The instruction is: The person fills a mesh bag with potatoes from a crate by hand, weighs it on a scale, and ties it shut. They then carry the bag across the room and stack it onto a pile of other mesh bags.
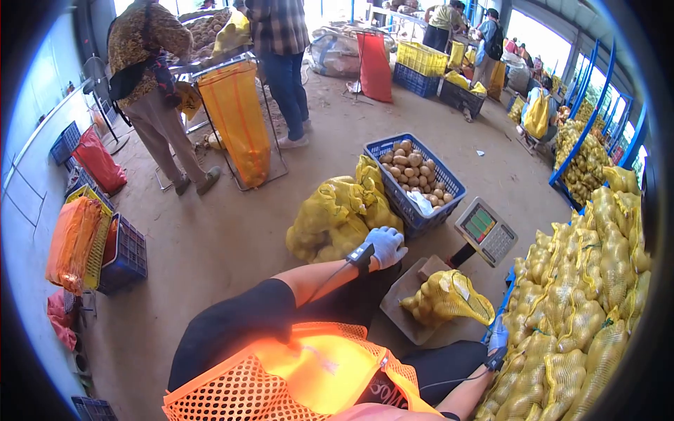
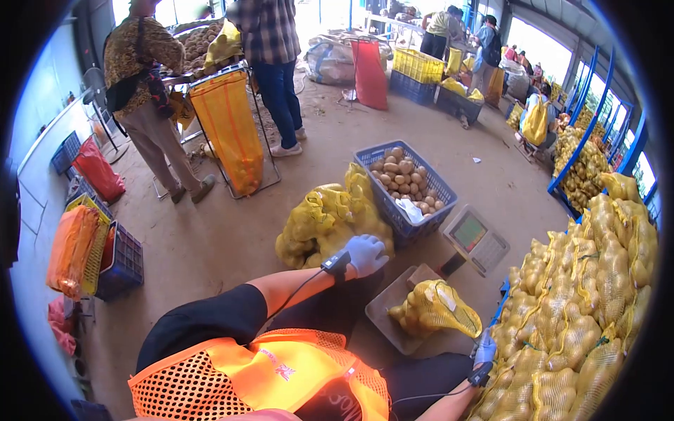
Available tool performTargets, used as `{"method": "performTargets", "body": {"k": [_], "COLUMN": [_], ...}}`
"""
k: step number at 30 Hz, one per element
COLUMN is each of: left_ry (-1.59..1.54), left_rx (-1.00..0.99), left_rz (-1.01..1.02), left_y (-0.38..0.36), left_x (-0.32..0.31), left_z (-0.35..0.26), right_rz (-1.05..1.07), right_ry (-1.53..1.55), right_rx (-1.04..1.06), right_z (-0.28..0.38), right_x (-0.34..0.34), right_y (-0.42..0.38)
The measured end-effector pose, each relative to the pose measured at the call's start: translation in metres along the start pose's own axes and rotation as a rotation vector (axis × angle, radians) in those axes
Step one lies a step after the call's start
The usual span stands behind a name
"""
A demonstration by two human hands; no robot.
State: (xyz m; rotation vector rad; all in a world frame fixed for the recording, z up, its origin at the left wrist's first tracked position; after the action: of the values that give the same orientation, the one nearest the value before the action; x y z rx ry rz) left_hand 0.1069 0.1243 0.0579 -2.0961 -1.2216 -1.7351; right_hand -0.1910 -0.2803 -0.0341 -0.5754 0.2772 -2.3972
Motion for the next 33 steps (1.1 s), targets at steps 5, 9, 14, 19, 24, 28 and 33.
{"method": "performTargets", "body": {"k": [5,9,14,19,24,28,33], "left_ry": [-0.004,-0.001,-0.004,-0.008,-0.005,0.001,0.021], "left_rx": [-0.046,-0.057,-0.042,-0.05,-0.045,-0.049,-0.054], "left_rz": [-0.035,-0.037,-0.034,-0.04,-0.048,-0.031,-0.045], "left_y": [-0.002,-0.002,-0.001,-0.001,-0.001,-0.002,0.0], "left_x": [0.008,0.01,0.009,0.008,0.008,0.009,0.006], "left_z": [-0.009,-0.008,-0.006,-0.009,-0.008,-0.009,-0.009], "right_rz": [-0.03,-0.02,-0.011,-0.024,0.006,0.022,0.06], "right_ry": [-0.024,-0.02,-0.031,0.018,0.011,0.08,0.096], "right_rx": [-0.039,0.02,0.024,-0.032,-0.022,0.093,0.087], "right_z": [-0.005,-0.007,-0.003,0.001,0.003,0.003,0.008], "right_x": [0.007,0.005,0.004,0.005,0.004,0.003,0.007], "right_y": [0.001,0.003,-0.001,-0.007,-0.009,-0.006,-0.013]}}
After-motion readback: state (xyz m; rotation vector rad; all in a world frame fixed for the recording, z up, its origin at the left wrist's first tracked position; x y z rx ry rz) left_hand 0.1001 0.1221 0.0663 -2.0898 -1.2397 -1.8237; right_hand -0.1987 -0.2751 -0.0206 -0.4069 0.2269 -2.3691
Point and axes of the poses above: each hand's wrist, its own y-axis towards the middle knuckle, its own x-axis out of the back of the hand, z = x × y, the point moved 3 cm from there along y, towards the middle knuckle, and after that the axes turned 6 degrees about -x, right-handed, at the moved point
